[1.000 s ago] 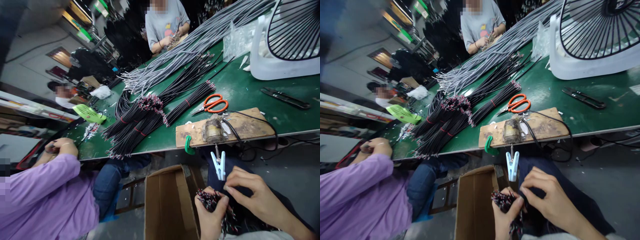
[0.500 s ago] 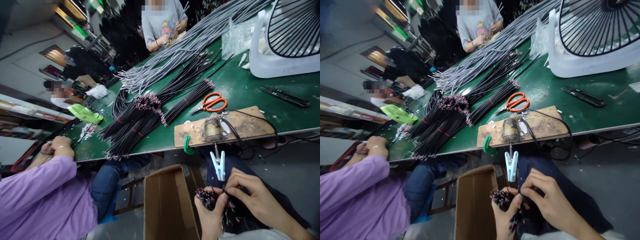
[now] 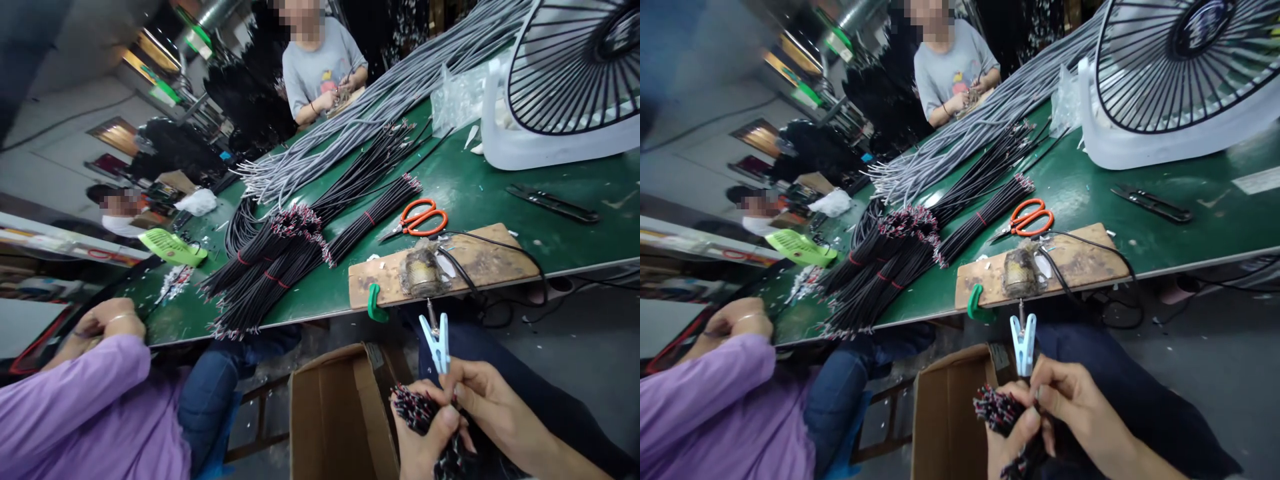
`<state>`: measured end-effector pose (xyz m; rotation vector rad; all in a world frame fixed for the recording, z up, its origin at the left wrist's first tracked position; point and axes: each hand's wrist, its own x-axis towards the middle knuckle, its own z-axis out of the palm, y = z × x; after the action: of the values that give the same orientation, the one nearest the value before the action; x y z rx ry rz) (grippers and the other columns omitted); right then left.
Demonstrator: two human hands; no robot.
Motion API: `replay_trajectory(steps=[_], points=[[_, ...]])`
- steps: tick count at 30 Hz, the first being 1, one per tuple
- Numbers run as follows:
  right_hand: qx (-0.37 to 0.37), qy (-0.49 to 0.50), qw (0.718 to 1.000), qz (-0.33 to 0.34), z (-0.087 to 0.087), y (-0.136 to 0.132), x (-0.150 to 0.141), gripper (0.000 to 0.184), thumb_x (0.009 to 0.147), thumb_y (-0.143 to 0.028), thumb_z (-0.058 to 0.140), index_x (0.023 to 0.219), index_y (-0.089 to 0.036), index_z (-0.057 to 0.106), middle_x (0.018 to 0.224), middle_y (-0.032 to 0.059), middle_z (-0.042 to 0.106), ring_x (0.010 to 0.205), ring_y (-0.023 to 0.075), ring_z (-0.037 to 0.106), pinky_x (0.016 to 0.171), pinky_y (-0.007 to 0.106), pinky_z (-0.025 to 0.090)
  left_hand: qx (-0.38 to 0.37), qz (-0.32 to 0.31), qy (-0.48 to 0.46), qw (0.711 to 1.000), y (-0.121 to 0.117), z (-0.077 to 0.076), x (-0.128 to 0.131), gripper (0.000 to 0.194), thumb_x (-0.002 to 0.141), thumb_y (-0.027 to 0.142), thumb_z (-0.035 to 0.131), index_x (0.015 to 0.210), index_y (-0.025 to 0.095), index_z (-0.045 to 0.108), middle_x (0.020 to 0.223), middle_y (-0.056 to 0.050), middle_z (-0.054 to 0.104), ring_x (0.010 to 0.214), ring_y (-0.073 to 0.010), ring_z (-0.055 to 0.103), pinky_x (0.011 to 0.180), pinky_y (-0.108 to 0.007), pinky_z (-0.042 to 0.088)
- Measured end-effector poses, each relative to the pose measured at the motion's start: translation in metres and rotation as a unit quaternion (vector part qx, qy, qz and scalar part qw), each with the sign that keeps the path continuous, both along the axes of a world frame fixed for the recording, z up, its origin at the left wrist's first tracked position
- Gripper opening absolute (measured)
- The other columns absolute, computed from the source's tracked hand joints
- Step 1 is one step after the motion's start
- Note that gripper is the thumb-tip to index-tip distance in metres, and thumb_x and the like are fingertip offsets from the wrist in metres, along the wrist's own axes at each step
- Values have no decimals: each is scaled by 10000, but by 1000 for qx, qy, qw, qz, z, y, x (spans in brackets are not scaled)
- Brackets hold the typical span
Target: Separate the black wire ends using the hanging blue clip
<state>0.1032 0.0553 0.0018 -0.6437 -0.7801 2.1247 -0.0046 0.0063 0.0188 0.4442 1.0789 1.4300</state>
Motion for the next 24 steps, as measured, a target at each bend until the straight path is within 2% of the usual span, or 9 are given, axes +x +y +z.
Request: replay_trajectory(steps=[2, 6, 10, 13, 16, 18, 24], points=[[-24, 32, 999, 4, 0, -2, -1, 315, 835, -448, 692, 726, -163, 616, 660, -45, 483, 394, 51, 483, 360, 168, 409, 12, 8, -5, 1000, 2, 0, 0, 270, 657, 332, 865, 740, 166, 670, 641, 17, 671, 366, -89, 606, 382, -169, 480], [-14, 30, 999, 6, 6, 3, 8, 250, 840, -367, 710, 733, -145, 670, 722, -6, 538, 526, 94, 557, 466, 203, 463, 48, 14, 29, 998, 7, 2, 0, 158, 669, 280, 856, 731, 196, 737, 658, 21, 660, 419, -89, 626, 412, -163, 490], [-5, -14, 999, 36, 11, 19, 16, 238, 841, -361, 715, 766, -137, 682, 707, 5, 579, 668, 135, 552, 630, 249, 456, 80, 32, 153, 984, 15, 9, -4, 101, 651, 234, 850, 690, 204, 762, 662, 2, 672, 474, -106, 620, 469, -192, 505], [33, -71, 997, 14, 18, 38, 15, 276, 865, -405, 679, 776, -144, 687, 742, 15, 606, 751, 165, 553, 720, 286, 437, 109, 23, 271, 956, 20, 17, -11, 70, 654, 192, 827, 652, 218, 762, 597, 3, 686, 497, -124, 612, 516, -206, 491], [28, -60, 998, 5, 27, 53, 7, 439, 891, -560, 562, 889, -150, 719, 778, 38, 629, 743, 175, 536, 699, 303, 422, 137, 24, 326, 935, 23, 23, -17, 67, 660, 203, 821, 650, 237, 764, 575, 10, 701, 523, -137, 625, 558, -215, 478], [16, -33, 999, 14, 31, 59, 1, 470, 870, -588, 574, 961, -154, 726, 815, 52, 647, 752, 177, 539, 694, 301, 421, 149, 29, 331, 931, 25, 25, -20, 58, 667, 229, 821, 657, 243, 765, 577, 13, 701, 522, -140, 622, 554, -220, 470], [-14, 15, 1000, 3, 38, 63, -6, 382, 834, -510, 676, 736, -142, 708, 638, -4, 569, 591, 117, 484, 579, 243, 399, 160, 41, 345, 924, 33, 21, -20, 56, 691, 223, 797, 654, 227, 755, 569, 5, 687, 519, -149, 613, 548, -233, 454]])
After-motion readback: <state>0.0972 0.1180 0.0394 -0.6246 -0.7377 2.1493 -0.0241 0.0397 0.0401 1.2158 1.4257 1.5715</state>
